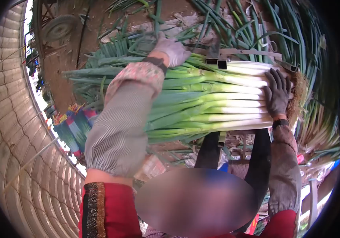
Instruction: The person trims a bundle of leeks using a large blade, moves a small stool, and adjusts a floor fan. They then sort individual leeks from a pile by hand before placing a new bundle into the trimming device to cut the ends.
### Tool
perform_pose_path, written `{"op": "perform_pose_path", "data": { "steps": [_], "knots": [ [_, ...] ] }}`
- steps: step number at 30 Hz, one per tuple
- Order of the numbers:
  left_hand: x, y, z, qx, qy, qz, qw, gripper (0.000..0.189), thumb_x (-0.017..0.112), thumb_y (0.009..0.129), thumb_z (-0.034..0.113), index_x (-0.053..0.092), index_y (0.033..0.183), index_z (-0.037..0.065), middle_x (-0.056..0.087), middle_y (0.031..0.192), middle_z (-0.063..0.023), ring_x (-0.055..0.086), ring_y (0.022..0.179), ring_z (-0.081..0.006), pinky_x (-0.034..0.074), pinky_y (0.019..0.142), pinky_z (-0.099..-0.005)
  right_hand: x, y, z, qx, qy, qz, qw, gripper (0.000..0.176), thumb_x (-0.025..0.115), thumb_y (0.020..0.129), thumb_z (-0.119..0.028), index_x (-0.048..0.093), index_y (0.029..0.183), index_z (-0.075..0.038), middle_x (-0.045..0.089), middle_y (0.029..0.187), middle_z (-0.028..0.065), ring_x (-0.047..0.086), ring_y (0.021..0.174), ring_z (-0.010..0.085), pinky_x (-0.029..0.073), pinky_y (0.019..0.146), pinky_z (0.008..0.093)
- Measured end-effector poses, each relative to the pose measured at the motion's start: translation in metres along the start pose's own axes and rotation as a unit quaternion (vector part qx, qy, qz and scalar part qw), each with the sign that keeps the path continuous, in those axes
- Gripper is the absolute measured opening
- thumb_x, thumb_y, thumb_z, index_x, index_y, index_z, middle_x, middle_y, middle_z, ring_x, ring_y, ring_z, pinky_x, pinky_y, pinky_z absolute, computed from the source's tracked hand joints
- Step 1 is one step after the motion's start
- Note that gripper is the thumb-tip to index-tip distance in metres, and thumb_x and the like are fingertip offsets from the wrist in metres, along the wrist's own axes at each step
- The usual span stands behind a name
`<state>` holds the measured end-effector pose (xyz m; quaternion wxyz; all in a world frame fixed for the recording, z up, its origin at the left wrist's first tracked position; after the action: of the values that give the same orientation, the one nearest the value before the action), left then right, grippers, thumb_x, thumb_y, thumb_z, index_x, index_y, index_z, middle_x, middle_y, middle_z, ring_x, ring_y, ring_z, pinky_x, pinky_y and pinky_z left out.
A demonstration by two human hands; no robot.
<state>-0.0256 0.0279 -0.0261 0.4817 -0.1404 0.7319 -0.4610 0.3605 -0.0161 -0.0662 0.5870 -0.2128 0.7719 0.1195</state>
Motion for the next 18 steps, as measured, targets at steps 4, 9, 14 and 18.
{"op": "perform_pose_path", "data": {
  "steps": [4, 9, 14, 18],
  "knots": [
    [0.078, 0.020, -0.045, -0.103, -0.196, -0.097, 0.970, 0.051, 0.022, 0.106, 0.049, 0.049, 0.145, 0.029, 0.064, 0.133, -0.0123, 0.060, 0.120, -0.0354, 0.036, 0.103, -0.0643, 0.001, 0.000, 0.003, 0.002, -0.007, -0.005, 1.000, 0.047, 0.052, 0.096, -0.035, 0.055, 0.139, -0.015, 0.052, 0.146, 0.0065, 0.039, 0.143, 0.0246, 0.016, 0.123, 0.0473],
    [0.001, -0.056, -0.053, -0.159, -0.112, -0.179, 0.964, 0.067, 0.013, 0.103, 0.059, 0.043, 0.150, 0.022, 0.062, 0.135, -0.0180, 0.059, 0.124, -0.0334, 0.037, 0.107, -0.0525, -0.003, 0.003, 0.005, -0.005, 0.002, 0.001, 1.000, 0.047, 0.054, 0.096, -0.034, 0.054, 0.139, -0.016, 0.051, 0.147, 0.0059, 0.039, 0.143, 0.0238, 0.016, 0.123, 0.0469],
    [0.026, -0.109, -0.052, -0.151, -0.027, -0.166, 0.974, 0.040, 0.030, 0.104, 0.040, 0.056, 0.135, 0.035, 0.073, 0.097, -0.0100, 0.070, 0.097, -0.0315, 0.042, 0.087, -0.0548, 0.001, 0.002, 0.004, -0.007, 0.002, -0.012, 1.000, 0.047, 0.054, 0.095, -0.033, 0.055, 0.139, -0.016, 0.052, 0.147, 0.0057, 0.039, 0.143, 0.0240, 0.017, 0.122, 0.0471],
    [0.031, -0.149, -0.024, -0.175, -0.043, -0.059, 0.982, 0.032, 0.039, 0.102, 0.033, 0.067, 0.120, 0.036, 0.072, 0.095, -0.0054, 0.069, 0.091, -0.0264, 0.042, 0.078, -0.0522, -0.001, 0.004, 0.004, -0.011, 0.001, -0.013, 1.000, 0.047, 0.053, 0.096, -0.033, 0.055, 0.139, -0.015, 0.052, 0.147, 0.0058, 0.039, 0.143, 0.0248, 0.018, 0.121, 0.0472]
  ]
}}
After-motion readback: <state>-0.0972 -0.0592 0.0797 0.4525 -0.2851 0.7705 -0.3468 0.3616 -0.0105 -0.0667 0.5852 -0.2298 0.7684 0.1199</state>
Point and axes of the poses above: each hand's wrist, its own y-axis towards the middle knuckle, its own x-axis out of the palm, z = x × y, the point moved 5 cm from there along y, towards the middle knuckle
